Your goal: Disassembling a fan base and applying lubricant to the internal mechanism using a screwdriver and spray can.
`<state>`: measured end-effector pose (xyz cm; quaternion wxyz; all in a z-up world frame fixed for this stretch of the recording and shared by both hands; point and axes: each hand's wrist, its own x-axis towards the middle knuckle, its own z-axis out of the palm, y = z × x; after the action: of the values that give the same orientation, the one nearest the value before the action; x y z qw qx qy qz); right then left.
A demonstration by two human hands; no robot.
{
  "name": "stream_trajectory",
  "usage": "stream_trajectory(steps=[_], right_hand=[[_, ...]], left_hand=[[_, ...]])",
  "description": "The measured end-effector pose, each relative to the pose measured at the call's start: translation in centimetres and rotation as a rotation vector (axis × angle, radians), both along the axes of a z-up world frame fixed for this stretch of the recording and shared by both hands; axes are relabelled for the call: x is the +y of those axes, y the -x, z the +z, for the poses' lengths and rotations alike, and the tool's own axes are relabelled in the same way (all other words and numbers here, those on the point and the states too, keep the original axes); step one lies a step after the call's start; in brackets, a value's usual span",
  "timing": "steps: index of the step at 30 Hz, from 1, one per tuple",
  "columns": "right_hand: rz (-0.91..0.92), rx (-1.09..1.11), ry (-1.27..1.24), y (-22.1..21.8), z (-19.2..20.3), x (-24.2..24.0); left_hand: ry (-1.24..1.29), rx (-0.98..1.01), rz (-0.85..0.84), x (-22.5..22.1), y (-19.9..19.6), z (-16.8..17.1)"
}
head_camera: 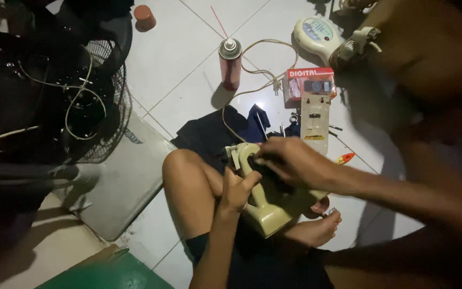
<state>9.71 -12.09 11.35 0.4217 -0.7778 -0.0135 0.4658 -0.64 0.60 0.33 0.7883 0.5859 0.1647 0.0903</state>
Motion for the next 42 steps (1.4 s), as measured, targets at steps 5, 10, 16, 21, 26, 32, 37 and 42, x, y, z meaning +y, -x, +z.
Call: stream_trajectory(steps=[5,10,16,21,26,32,37,42], right_hand=[[0.353,-0.735,-0.282,-2.9,-1.4,-2.3],[0.458,-0.917,-0.325,-3.0,-1.8,-2.9],[0.546,-0.672,-0.208,-1.1,-0.9,-2.3],[0.835,-1.085,-0.283,-0.7,-4.3,-3.0],[0.821,-1.062,-0.281,-1.5,-5.4,-3.0],[1.039,-1.800,-0.380,-2.8,-5.2,-2.2],[1.043,-1.727,-0.287,-2.5,-5.2,-2.2],[1.083,-1.776,-0.157,-2.1,-5.5,-2.9]], left_hand=[[0.114,0.011,-0.009,-0.7,0.4,-6.9],[0.214,0.014,0.032,-1.4,0.3,-4.8],[0.151,-0.021,-0.058,-0.7,0.2,-4.1],[0.142,-0.076,-0.081,-1.1,-0.2,-4.1],[0.243,-0.038,-0.070,-0.9,-0.2,-8.0],[0.214,0.026,-0.148,-0.3,-0.4,-9.2],[0.194,0.128,-0.092,-2.0,-0.9,-7.3],[0.244,0.089,-0.071,-0.8,-0.9,-6.8]])
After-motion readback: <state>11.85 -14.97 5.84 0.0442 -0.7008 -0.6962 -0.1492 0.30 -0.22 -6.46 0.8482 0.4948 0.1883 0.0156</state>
